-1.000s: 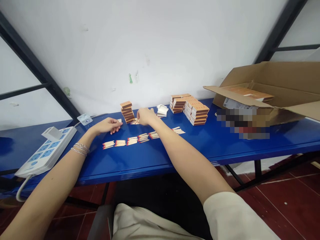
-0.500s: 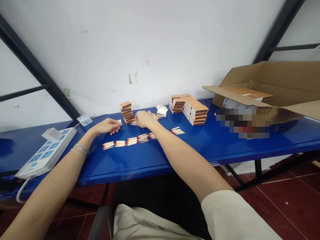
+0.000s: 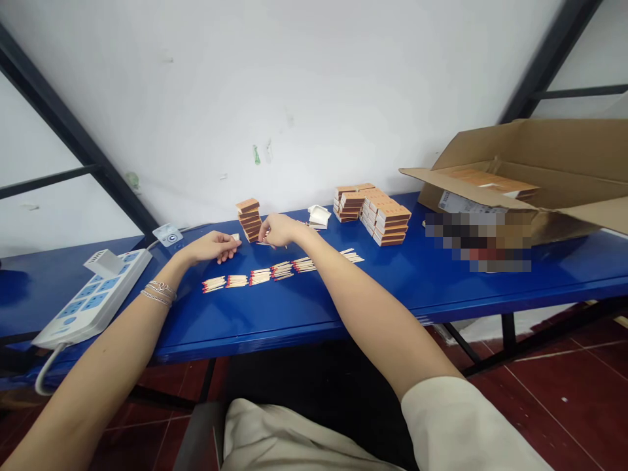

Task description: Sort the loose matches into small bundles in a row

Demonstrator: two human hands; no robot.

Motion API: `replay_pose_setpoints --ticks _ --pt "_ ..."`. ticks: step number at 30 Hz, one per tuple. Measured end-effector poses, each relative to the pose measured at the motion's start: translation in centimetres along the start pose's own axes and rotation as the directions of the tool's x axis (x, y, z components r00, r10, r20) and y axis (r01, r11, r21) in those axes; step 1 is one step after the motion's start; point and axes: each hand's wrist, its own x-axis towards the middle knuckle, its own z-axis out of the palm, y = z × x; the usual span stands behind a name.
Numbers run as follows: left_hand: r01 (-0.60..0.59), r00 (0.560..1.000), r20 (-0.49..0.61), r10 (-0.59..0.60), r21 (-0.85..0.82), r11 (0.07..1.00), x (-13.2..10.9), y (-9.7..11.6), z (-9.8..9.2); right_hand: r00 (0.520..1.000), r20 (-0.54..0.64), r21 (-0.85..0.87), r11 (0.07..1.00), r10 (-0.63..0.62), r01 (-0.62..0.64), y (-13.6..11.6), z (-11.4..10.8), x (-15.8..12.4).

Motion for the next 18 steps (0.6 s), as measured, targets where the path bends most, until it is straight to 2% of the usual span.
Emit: replay_pose_setpoints --ticks 5,8,12,18 --pt "0.002 1.0 0.003 -0.002 0.005 1.0 0.1 -0.1 0.0 0.981 0.193 0.092 0.996 -0.009 -0.009 0.2 -0.6 -0.4" --pt "0.004 1.0 0.003 -0.004 0.006 1.0 -0.1 0.2 0.0 0.958 0.278 -0.007 0.998 0.065 -0.066 0.6 -1.0 -0.3" --pt "0.007 1.0 0.001 -0.007 0.003 1.0 -0.3 0.4 0.0 0.949 0.283 -0.216 0.973 0.141 -0.08 0.9 -1.4 -0.5" --pt "0.004 1.0 0.005 -0.004 -0.007 1.0 -0.1 0.0 -0.1 0.932 0.331 -0.278 0.959 0.15 -0.056 0.7 -1.7 -0.8"
